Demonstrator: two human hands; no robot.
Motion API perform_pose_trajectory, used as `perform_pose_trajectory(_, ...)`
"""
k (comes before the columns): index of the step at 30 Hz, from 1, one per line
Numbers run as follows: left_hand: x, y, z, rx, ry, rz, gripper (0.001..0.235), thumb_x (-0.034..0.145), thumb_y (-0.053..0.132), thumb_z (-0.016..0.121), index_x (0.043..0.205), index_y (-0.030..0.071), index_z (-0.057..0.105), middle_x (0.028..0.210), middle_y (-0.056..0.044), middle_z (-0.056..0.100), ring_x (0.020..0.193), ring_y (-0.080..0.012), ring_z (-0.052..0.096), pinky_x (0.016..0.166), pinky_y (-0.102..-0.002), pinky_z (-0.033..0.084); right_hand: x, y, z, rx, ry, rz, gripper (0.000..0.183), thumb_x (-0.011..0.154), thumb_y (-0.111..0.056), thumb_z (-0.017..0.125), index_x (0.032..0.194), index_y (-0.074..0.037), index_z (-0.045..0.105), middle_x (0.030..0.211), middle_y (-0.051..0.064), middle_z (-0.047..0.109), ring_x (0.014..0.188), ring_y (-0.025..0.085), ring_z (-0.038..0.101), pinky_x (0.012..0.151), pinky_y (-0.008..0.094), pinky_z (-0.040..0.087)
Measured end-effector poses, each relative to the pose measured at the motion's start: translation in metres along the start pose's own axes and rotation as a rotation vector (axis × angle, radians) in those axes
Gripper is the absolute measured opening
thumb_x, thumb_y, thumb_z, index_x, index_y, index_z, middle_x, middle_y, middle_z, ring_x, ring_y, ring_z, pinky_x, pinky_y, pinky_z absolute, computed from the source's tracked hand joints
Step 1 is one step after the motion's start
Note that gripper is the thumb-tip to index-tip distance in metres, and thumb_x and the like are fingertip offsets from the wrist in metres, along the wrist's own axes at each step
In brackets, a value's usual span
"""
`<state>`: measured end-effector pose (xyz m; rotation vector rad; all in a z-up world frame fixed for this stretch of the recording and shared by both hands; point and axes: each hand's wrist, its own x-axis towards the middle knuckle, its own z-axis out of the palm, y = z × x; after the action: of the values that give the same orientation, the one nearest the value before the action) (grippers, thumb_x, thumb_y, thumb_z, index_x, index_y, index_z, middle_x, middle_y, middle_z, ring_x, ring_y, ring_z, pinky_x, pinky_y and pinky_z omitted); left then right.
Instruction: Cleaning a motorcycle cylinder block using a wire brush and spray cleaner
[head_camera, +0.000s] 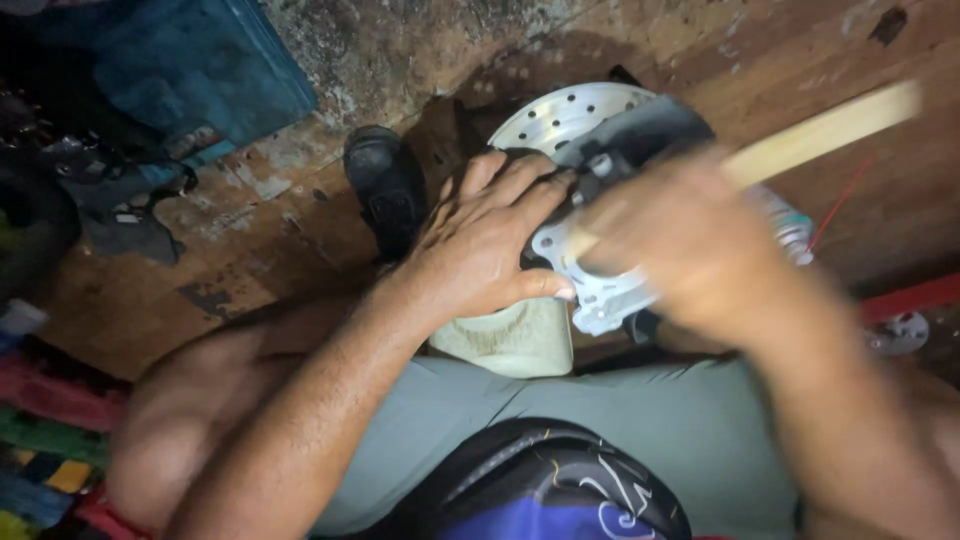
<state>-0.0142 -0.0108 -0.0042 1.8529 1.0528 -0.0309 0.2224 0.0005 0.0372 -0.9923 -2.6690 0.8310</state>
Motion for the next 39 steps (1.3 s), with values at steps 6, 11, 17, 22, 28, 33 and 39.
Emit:
perform_pose_trajectory(6,0.000,-0.002,0.005,0.020,-0.008,-0.021,0.101,0.069,0.060,0.088,0.147,0.008,0.049,0.154,-0.011,0.043,0.132,-0.0424,0.039,0.105,-0.056,0.037,0.010,-0.007,0.002,0.056,0.101,-0.004,0.016,0.095,-0.007,0.066,0.107,-0.014,0.075,0.103,0.000,0.072,0.097,0.019,0.066,0.091,0.038,0.049)
perform_pose_trajectory(11,-0.003,-0.002,0.007,-0.020,-0.033,-0.050,0.098,0.069,0.055,0.089,0.147,0.011,0.049,0.156,-0.011,0.041,0.136,-0.0427,0.036,0.107,-0.058,0.033,-0.009,0.011,-0.006,-0.148,0.110,0.074,0.007,0.095,-0.010,0.080,0.091,-0.013,0.075,0.107,0.003,0.078,0.089,0.019,0.064,0.089,0.040,0.047)
perform_pose_trajectory(17,-0.005,-0.002,0.006,0.001,-0.006,-0.014,0.097,0.071,0.057,0.087,0.148,0.013,0.048,0.154,-0.011,0.042,0.132,-0.0390,0.039,0.106,-0.055,0.035,-0.027,0.034,0.001,-0.114,0.139,0.070,0.011,0.103,-0.008,0.082,0.112,-0.013,0.087,0.105,0.003,0.075,0.089,0.016,0.061,0.090,0.037,0.038)
perform_pose_trajectory(22,-0.003,-0.002,0.006,0.004,-0.021,-0.026,0.100,0.069,0.055,0.090,0.148,0.011,0.048,0.155,-0.011,0.041,0.133,-0.0415,0.038,0.106,-0.056,0.034,0.001,0.000,0.001,0.140,0.043,0.029,0.020,0.092,-0.011,0.064,0.109,-0.013,0.072,0.100,0.002,0.071,0.101,0.024,0.069,0.089,0.045,0.047)
perform_pose_trajectory(28,-0.005,-0.001,0.006,0.006,0.037,-0.007,0.092,0.071,0.054,0.086,0.145,0.012,0.050,0.151,-0.012,0.044,0.130,-0.0398,0.042,0.104,-0.055,0.037,0.005,-0.008,-0.005,-0.090,0.076,0.034,0.023,0.092,-0.012,0.073,0.114,-0.013,0.081,0.110,0.002,0.073,0.095,0.020,0.064,0.090,0.037,0.046)
perform_pose_trajectory(33,-0.002,-0.004,0.007,0.006,-0.007,-0.009,0.098,0.071,0.057,0.088,0.148,0.014,0.047,0.155,-0.012,0.040,0.131,-0.0399,0.040,0.106,-0.054,0.036,-0.017,0.012,-0.010,-0.192,0.056,0.072,0.023,0.094,-0.003,0.073,0.114,-0.012,0.079,0.111,0.002,0.074,0.098,0.021,0.067,0.088,0.039,0.049)
perform_pose_trajectory(39,-0.001,-0.001,0.004,0.026,0.045,0.031,0.088,0.073,0.053,0.085,0.143,0.011,0.052,0.151,-0.012,0.045,0.128,-0.0392,0.044,0.099,-0.056,0.040,-0.005,-0.006,0.001,-0.023,0.074,0.011,0.027,0.088,-0.020,0.073,0.115,-0.014,0.077,0.112,0.000,0.073,0.102,0.019,0.066,0.089,0.033,0.045)
